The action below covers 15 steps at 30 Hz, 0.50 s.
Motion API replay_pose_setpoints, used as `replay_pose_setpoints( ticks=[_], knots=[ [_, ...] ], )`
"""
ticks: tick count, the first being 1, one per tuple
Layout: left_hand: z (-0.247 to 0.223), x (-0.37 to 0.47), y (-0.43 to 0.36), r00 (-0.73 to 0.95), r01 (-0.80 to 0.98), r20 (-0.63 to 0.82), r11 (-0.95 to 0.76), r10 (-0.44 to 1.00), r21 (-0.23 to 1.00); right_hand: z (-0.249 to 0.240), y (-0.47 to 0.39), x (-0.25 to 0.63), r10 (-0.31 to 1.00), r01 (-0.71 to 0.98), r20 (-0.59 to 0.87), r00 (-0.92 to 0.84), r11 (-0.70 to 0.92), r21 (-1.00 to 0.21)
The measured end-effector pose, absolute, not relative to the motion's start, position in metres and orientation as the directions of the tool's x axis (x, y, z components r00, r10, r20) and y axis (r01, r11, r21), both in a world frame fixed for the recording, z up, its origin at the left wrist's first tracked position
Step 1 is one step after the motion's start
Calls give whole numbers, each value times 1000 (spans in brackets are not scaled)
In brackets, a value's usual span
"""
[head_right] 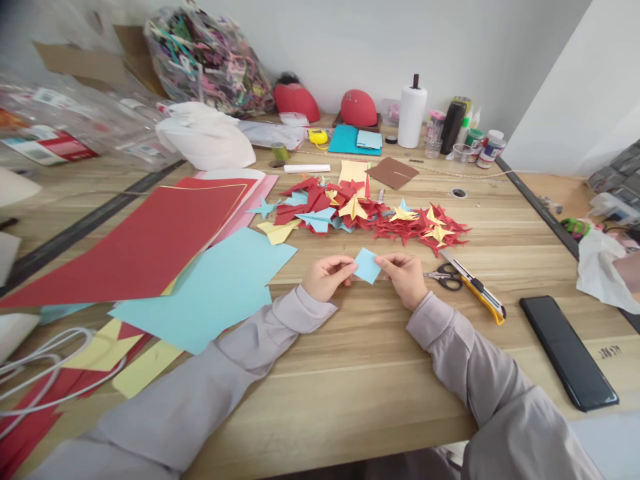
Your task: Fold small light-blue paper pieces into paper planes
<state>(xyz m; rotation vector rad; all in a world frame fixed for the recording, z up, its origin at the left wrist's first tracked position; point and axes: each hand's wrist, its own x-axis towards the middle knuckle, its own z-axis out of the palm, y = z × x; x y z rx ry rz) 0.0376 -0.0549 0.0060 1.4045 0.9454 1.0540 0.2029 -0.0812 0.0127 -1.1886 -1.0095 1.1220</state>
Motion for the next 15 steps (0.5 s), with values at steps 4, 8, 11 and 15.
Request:
replay_pose_setpoints(
  ticks=[4, 8, 11, 15],
  knots=[
    [5, 39, -56, 288, -34, 86, -80, 954, 996, 14, -82, 202, 987, -115, 13, 162, 32, -993],
    [5, 38, -55, 303, -28, 1, 8, 953, 1000, 15, -83, 201, 988, -104, 10, 152, 27, -994],
    [7, 37, -54, 298, -47, -19, 34, 954, 998, 15, -83, 202, 993, -107, 14, 120, 27, -994],
    [9, 35, -51, 304, -100, -31, 64, 952, 993, 14, -83, 204, 998, -160, 22, 59, 31, -987]
  ],
)
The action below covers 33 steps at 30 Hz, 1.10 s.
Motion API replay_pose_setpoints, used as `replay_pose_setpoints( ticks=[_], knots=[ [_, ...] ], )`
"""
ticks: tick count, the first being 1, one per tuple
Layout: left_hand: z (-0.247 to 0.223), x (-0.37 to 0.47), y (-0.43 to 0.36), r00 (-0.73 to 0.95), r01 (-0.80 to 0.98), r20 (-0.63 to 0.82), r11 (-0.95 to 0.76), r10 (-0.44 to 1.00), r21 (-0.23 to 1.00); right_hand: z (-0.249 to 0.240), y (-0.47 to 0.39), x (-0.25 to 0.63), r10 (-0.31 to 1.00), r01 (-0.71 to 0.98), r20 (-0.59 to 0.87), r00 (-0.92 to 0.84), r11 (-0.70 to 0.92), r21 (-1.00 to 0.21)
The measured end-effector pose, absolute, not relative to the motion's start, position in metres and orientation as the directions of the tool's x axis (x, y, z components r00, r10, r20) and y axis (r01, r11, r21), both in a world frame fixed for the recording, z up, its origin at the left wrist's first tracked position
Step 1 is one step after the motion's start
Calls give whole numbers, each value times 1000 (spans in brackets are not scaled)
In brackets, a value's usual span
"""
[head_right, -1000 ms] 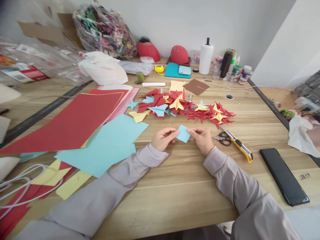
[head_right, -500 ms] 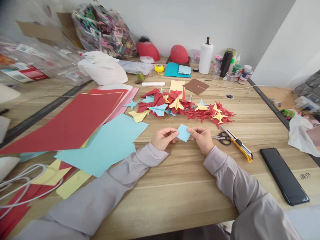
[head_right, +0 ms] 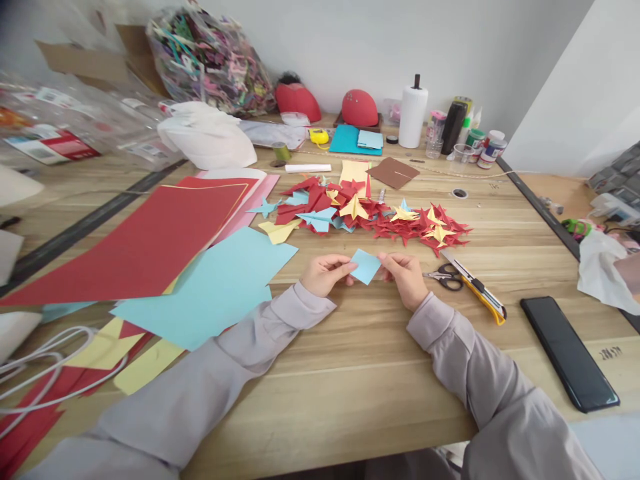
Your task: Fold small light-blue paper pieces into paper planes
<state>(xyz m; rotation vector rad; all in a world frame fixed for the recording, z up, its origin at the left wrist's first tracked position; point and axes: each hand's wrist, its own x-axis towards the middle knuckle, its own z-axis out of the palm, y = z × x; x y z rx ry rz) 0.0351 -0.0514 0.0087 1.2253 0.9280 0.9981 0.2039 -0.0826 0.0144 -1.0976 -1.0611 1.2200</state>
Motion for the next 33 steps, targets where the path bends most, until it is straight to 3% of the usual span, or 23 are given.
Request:
replay_pose_setpoints(
  ticks=[5, 17, 24, 29, 33],
  knots=[
    [6, 33, -48, 300, -126, -18, 59, 954, 990, 13, -82, 205, 998, -218, -14, 57, -1, -976],
    [12, 33, -52, 371, -88, -78, 118, 925, 989, 18, -88, 201, 998, -34, 19, -53, 17, -999],
    [13, 34, -55, 426, 1, -33, 36, 904, 999, 18, -89, 199, 995, -64, 42, -88, 37, -997],
    [9, 34, -58, 517, 95, 14, -74, 856, 993, 21, -91, 196, 989, 28, 71, -127, 75, -997],
    [11, 34, -59, 540, 109, 36, -112, 841, 988, 25, -92, 197, 992, -4, -3, -126, -4, -1000]
  ],
)
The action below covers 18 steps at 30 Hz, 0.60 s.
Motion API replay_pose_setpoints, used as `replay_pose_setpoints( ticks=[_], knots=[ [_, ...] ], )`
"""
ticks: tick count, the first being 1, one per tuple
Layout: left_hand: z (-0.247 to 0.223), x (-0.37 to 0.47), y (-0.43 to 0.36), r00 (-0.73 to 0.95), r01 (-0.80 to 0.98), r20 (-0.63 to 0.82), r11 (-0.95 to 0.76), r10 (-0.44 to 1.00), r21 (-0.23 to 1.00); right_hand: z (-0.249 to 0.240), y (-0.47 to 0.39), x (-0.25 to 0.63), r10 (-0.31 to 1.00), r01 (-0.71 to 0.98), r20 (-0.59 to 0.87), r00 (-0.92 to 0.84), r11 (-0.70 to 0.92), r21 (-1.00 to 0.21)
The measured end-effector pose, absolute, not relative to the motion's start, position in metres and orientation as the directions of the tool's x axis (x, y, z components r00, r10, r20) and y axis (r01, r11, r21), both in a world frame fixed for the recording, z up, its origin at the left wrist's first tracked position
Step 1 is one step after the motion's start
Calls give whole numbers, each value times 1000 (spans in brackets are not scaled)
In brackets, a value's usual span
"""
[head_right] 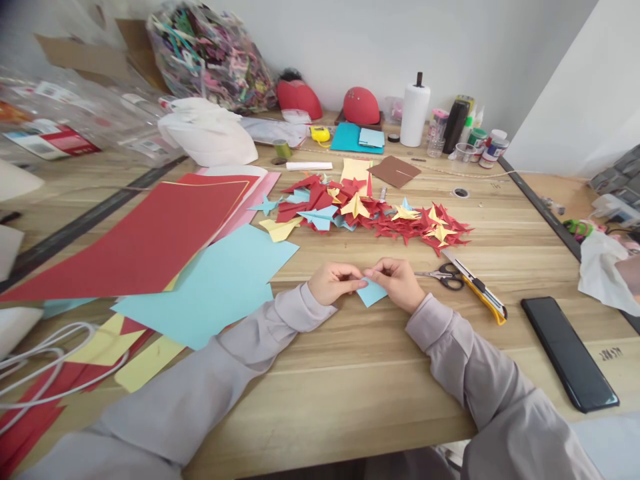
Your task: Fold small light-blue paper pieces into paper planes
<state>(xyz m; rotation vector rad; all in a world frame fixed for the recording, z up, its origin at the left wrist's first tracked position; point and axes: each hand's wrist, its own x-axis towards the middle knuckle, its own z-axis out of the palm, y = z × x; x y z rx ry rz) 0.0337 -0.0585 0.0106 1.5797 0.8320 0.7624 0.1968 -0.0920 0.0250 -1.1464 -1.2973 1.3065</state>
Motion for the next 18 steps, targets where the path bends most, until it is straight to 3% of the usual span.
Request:
replay_pose_setpoints(
  ticks=[5, 9, 18],
  knots=[
    [11, 34, -59, 566, 94, 9, -75, 825, 993, 27, -92, 198, 984, -80, -109, -140, -121, -989],
    [9, 34, -59, 542, 88, 30, -92, 840, 992, 25, -91, 198, 995, -50, -47, -84, -51, -997],
    [16, 37, -64, 558, 139, 197, -325, 806, 935, 19, -91, 196, 994, 130, 66, -86, 77, -989]
  ],
)
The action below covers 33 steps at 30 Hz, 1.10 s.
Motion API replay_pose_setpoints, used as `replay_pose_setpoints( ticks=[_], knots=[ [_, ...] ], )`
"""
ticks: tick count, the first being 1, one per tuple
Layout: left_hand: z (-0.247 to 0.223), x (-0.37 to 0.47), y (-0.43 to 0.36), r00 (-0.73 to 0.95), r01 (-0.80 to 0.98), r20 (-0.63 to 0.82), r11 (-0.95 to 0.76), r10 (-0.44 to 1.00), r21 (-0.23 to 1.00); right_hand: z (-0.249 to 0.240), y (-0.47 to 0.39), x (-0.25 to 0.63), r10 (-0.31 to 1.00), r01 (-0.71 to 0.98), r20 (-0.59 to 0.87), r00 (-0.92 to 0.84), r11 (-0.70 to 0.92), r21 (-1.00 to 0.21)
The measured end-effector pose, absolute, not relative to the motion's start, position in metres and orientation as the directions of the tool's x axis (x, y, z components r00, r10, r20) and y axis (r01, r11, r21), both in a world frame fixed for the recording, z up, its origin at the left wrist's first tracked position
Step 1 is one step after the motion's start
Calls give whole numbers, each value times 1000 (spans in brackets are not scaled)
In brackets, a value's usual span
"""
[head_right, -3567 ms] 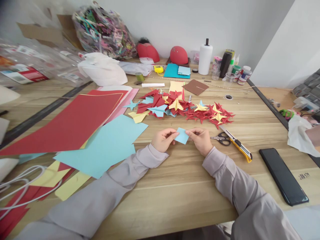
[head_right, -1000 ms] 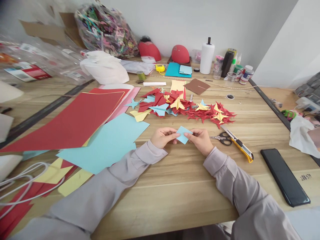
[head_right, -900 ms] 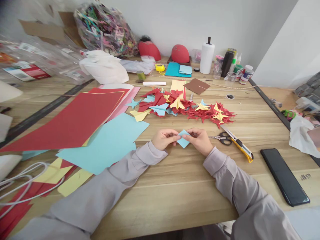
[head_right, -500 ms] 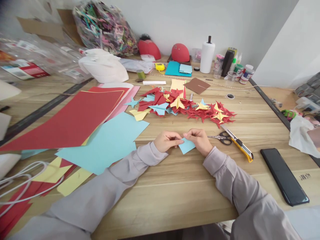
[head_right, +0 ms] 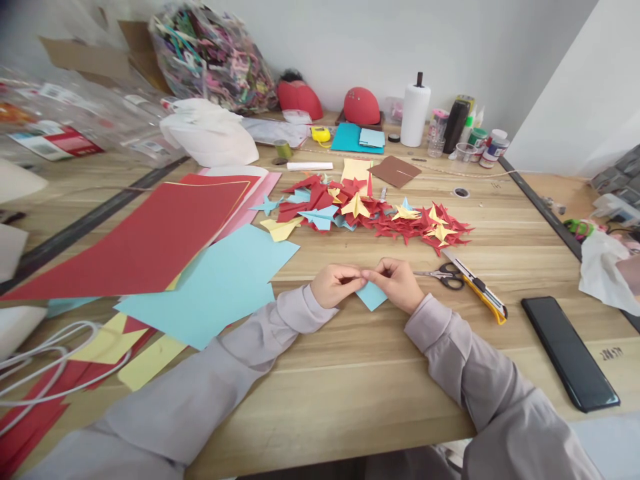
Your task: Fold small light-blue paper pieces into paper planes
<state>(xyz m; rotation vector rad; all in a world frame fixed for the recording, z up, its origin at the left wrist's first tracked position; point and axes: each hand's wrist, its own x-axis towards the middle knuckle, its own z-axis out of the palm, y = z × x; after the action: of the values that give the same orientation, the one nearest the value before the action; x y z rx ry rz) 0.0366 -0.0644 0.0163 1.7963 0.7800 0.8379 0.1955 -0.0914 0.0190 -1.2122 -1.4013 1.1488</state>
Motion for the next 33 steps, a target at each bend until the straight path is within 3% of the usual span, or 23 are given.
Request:
replay_pose_setpoints(
  ticks=[5, 10, 19, 29, 33],
  knots=[
    [18, 37, -64, 546, 102, 231, -337, 806, 936, 19, -91, 195, 995, 121, 57, -83, 67, -990],
    [18, 37, -63, 512, 81, 135, -204, 849, 976, 15, -90, 198, 1000, -13, 28, -8, 28, -1000],
    [21, 35, -62, 444, 19, 58, -74, 894, 997, 17, -87, 198, 998, -97, 24, 60, 30, -995],
    [16, 38, -61, 342, -46, 74, -62, 937, 997, 14, -86, 200, 990, -81, 64, 122, 74, -994],
    [12, 38, -58, 373, -3, 75, -80, 925, 997, 14, -87, 200, 998, -53, 57, 32, 59, -997]
  ],
)
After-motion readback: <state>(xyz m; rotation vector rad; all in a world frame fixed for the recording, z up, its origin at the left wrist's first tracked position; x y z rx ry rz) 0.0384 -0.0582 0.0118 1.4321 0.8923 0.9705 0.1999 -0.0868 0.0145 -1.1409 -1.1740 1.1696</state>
